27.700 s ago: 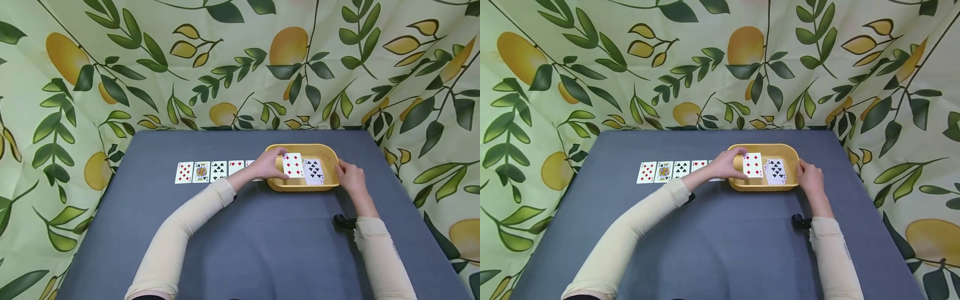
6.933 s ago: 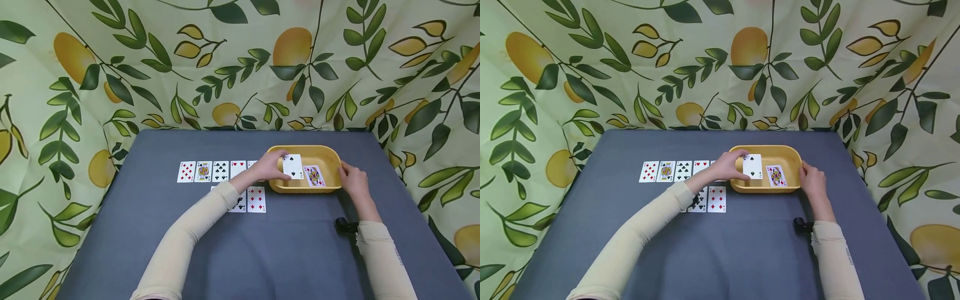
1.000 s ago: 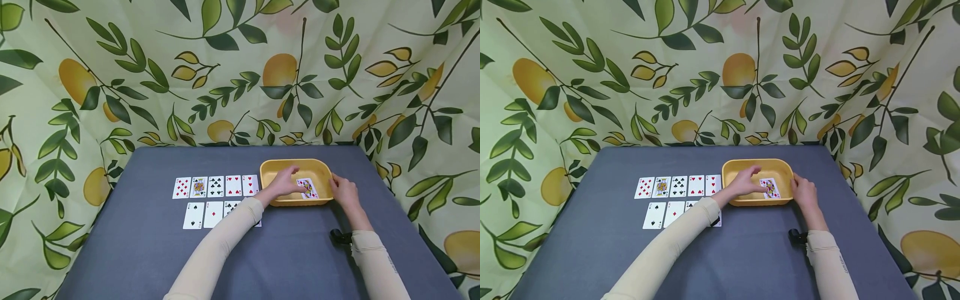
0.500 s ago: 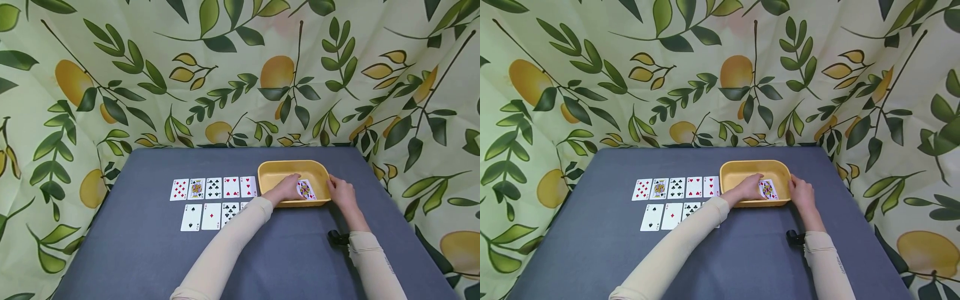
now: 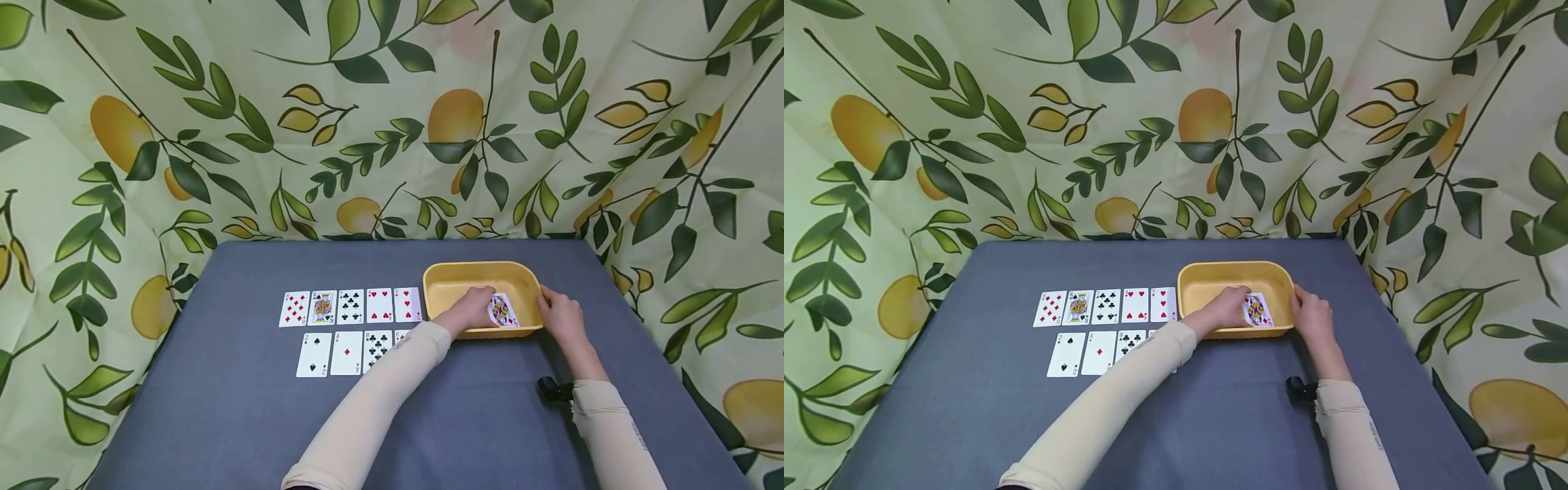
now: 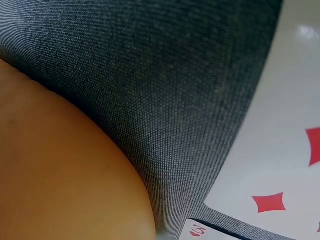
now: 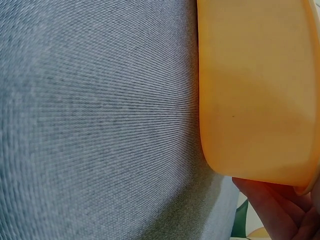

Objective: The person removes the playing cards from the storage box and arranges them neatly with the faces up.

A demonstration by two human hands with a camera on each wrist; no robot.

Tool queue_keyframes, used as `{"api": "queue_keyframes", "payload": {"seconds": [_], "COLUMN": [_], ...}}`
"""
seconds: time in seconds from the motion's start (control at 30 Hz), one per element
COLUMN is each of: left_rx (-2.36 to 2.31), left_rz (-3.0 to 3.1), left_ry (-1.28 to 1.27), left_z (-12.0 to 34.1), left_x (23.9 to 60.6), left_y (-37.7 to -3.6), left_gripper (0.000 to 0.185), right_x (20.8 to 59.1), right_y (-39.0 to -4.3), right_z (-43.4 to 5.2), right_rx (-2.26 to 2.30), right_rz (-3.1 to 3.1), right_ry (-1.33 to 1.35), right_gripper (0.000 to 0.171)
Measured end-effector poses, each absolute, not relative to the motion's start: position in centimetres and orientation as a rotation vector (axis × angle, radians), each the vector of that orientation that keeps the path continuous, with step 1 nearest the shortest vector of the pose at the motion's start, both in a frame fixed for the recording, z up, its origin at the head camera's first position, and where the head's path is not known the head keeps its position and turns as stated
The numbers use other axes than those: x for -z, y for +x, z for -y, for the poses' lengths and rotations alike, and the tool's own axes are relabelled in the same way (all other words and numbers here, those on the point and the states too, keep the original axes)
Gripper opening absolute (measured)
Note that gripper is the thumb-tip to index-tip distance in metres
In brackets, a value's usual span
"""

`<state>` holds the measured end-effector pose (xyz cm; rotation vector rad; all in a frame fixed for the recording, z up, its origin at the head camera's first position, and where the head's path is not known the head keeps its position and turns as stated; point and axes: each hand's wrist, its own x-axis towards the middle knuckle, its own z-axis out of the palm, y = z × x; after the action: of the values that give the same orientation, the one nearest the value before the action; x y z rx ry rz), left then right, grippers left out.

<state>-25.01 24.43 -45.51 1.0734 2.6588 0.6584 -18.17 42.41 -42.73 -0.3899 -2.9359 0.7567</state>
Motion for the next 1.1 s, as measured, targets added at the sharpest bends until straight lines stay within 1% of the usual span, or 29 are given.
{"api": "queue_keyframes", "payload": {"seconds": [0.8,1.1], "left_rx": [-0.774,-0.843], "left_rz": [-2.607,-2.561], "left_ry": [1.027,1.023], "left_z": [-24.15,-23.57], "left_x": [45.49,44.84], "left_y": [-25.19,-25.23], "left_gripper": [0.07,0.073], "right_x": [42.48,42.6], "right_y": [-18.07,-18.2], "right_z": [-42.19,-42.36], "right_rx": [-0.765,-0.786], "right_rz": [2.939,2.949], "right_ry": [-0.409,-0.416], "right_gripper": [0.046,0.047]}}
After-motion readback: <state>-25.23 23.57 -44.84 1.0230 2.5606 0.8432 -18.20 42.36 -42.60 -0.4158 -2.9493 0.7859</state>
